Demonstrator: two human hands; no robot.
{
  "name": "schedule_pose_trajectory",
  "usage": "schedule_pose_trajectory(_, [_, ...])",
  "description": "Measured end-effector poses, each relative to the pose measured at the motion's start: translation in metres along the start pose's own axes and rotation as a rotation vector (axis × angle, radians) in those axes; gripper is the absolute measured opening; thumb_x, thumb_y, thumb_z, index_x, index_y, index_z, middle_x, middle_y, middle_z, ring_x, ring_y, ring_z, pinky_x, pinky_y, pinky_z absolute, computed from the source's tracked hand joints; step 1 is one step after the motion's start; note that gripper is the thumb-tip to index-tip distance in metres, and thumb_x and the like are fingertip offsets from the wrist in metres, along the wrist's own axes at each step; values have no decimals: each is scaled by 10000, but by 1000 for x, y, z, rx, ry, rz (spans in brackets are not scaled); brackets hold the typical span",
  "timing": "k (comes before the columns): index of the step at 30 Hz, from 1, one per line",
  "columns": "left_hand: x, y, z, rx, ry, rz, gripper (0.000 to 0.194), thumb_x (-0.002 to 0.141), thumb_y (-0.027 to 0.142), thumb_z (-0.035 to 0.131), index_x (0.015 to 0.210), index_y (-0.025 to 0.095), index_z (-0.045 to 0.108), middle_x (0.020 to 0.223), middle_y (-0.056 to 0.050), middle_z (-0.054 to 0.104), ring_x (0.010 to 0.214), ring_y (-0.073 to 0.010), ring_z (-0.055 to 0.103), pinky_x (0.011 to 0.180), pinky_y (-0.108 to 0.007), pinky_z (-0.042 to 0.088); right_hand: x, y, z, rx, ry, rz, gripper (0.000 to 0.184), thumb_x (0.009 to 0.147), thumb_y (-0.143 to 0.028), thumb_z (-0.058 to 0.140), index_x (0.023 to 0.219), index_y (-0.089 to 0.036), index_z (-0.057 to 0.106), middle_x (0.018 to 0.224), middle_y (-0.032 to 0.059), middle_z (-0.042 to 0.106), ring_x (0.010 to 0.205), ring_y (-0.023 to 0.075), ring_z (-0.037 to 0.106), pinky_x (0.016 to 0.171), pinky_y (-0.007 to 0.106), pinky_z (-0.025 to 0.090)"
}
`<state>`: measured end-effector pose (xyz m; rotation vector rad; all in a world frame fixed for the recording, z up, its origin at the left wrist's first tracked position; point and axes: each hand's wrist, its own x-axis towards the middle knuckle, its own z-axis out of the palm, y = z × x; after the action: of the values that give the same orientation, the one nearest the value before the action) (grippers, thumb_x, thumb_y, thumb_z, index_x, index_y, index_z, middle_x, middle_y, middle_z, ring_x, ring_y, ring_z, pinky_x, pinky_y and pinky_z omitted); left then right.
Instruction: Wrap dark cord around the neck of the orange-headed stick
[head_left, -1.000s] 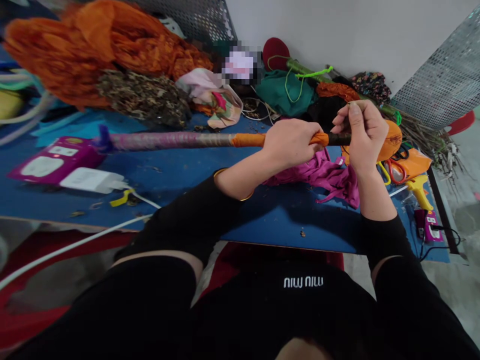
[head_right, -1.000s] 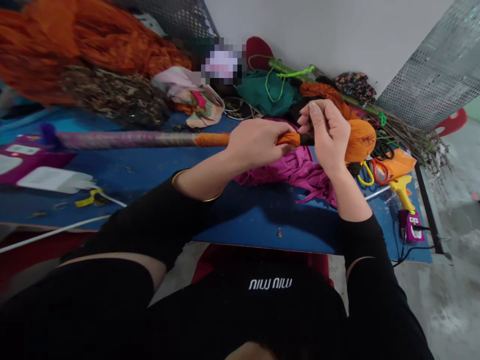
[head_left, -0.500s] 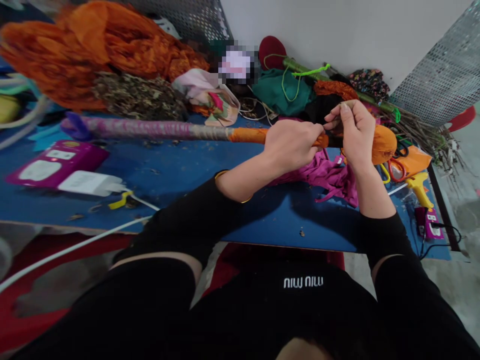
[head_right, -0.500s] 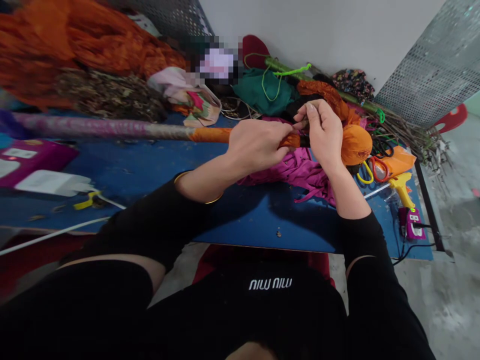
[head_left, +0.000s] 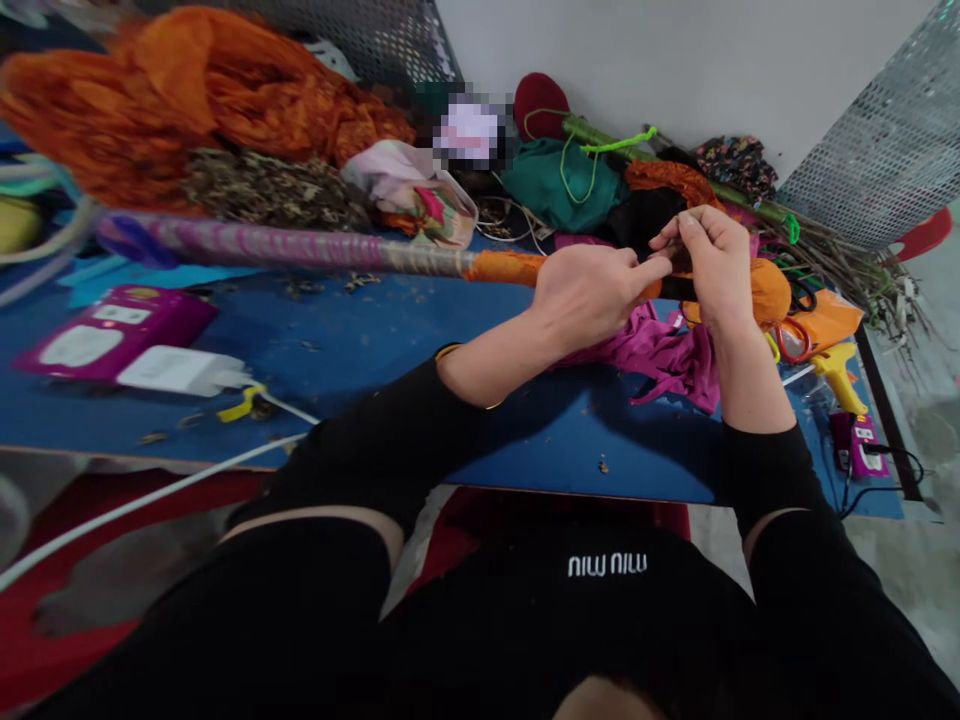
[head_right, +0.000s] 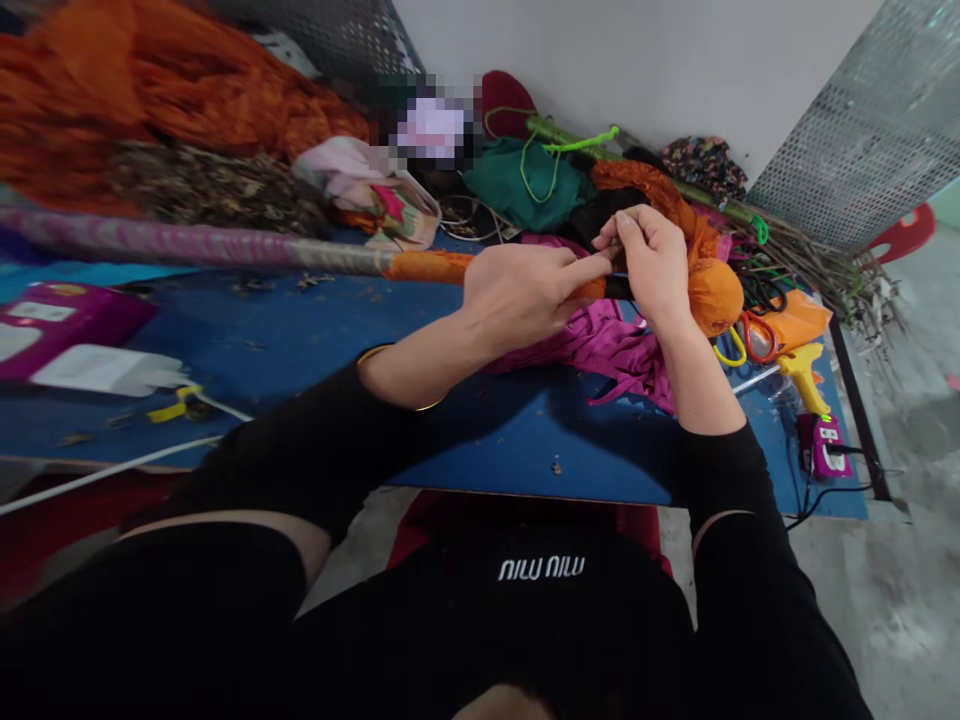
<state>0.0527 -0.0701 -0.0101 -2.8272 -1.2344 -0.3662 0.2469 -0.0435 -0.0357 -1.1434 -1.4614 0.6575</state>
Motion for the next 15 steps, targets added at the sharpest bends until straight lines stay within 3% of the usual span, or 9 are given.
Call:
schedule_pose_trajectory(5, [0,-3,5,-30,75,33,443,1068,233,468,1391,289,766,1070,-106,825,917,-286,752,721,-395,485,1,3,2,44,-34,46,454,1034,-656,668,872,-231,659,846,12,783,867,166,827,738,286,688])
schedule_pose_trajectory(9, [2,-7,3,-11,70,13,443,1063,244,463,1361,250,792,1099,-124,832,954,-319,775,729,-418,505,2,-4,-6,152,-15,73,421,994,-593,731,821,-222,636,982,33,840,693,119,787,604,237,635])
schedule_pose_trajectory(12, [3,-13,-5,-21,60,-21,425,1048,271,505,1359,248,794,1158,-126,838,1027,-345,788,754,-426,512,3,-17,-26,213,-17,38,355,929,-507,800,755,-222,683,933,25,855,462,46,632,424,184,475])
schedule_pose_trajectory(15, [4,-22,-15,-37,54,-97,451,1049,294,512,1409,251,780,1221,-140,839,1106,-382,786,800,-449,517,9,-23,-61,214,-71,-59,296,851,-462,872,696,-236,759,769,23,834,310,19,440,291,227,234])
